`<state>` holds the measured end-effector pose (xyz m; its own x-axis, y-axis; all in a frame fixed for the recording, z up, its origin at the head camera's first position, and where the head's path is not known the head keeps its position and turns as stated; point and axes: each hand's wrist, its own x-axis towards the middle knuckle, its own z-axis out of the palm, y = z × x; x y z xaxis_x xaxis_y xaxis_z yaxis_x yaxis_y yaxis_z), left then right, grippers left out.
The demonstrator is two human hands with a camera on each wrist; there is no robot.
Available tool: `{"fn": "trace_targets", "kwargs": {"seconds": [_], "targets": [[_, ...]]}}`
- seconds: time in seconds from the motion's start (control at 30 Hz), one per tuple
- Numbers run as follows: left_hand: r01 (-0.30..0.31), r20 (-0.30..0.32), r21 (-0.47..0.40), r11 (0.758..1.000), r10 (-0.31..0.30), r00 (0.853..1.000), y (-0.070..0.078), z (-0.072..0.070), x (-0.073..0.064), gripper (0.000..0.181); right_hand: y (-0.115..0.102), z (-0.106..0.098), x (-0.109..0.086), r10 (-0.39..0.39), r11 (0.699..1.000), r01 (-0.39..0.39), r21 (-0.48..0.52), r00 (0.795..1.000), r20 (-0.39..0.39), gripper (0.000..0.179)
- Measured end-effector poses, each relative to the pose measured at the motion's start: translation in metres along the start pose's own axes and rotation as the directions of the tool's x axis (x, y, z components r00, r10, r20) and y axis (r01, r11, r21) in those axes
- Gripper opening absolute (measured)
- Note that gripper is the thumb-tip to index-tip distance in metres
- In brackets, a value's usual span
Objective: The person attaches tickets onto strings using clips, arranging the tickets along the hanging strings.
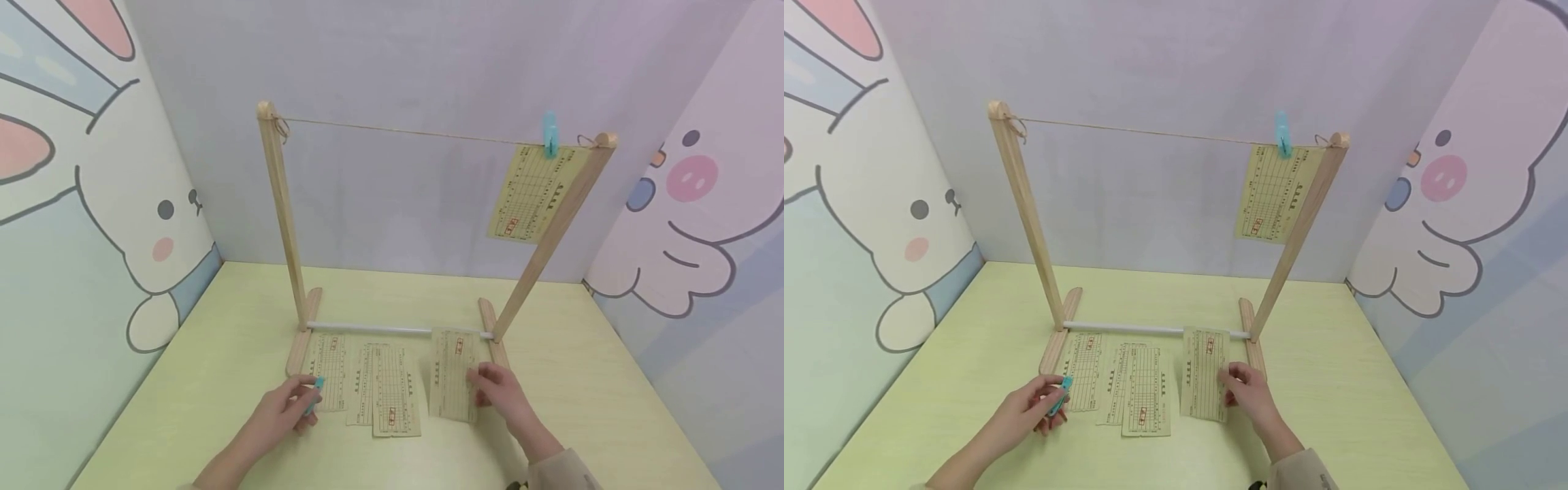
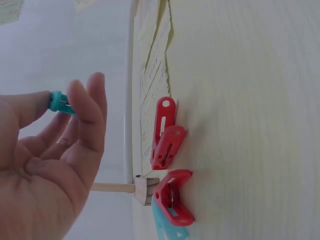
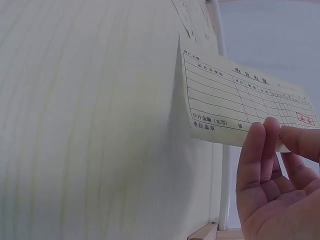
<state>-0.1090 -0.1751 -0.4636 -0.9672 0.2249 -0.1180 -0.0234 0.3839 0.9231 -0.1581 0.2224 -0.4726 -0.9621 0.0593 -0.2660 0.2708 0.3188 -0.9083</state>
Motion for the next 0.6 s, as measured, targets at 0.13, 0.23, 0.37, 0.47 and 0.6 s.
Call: {"fn": "trace_targets", "kwargs": {"seconds": [0.13, 0.23, 0.37, 0.47, 0.6], "targets": [[0.035, 0.005, -0.083, 0.996, -0.035, 0.999, 0.000, 0.000, 0.001, 0.050, -0.005, -0.002, 0.000, -0.025, 1.000, 0.025, 0.019, 1.000, -0.009, 0.025], [0.061, 0.004, -0.119, 0.991, -0.061, 0.998, -0.001, 0.000, 0.002, 0.052, -0.009, -0.004, 0.000, -0.045, 0.999, 0.045, 0.030, 0.999, -0.018, 0.025], [0.091, 0.000, -0.124, 0.988, -0.092, 0.996, -0.002, -0.001, 0.002, 0.053, -0.013, -0.006, -0.001, -0.054, 0.998, 0.055, 0.040, 0.998, -0.027, 0.026], [0.118, -0.014, -0.099, 0.988, -0.119, 0.993, 0.002, -0.001, 0.003, 0.052, -0.015, -0.008, -0.002, -0.054, 0.997, 0.056, 0.056, 0.998, -0.026, 0.029], [0.120, -0.016, -0.094, 0.988, -0.122, 0.992, 0.011, -0.004, 0.004, 0.052, -0.018, -0.009, -0.002, -0.055, 0.995, 0.056, 0.085, 0.998, -0.019, 0.031]]}}
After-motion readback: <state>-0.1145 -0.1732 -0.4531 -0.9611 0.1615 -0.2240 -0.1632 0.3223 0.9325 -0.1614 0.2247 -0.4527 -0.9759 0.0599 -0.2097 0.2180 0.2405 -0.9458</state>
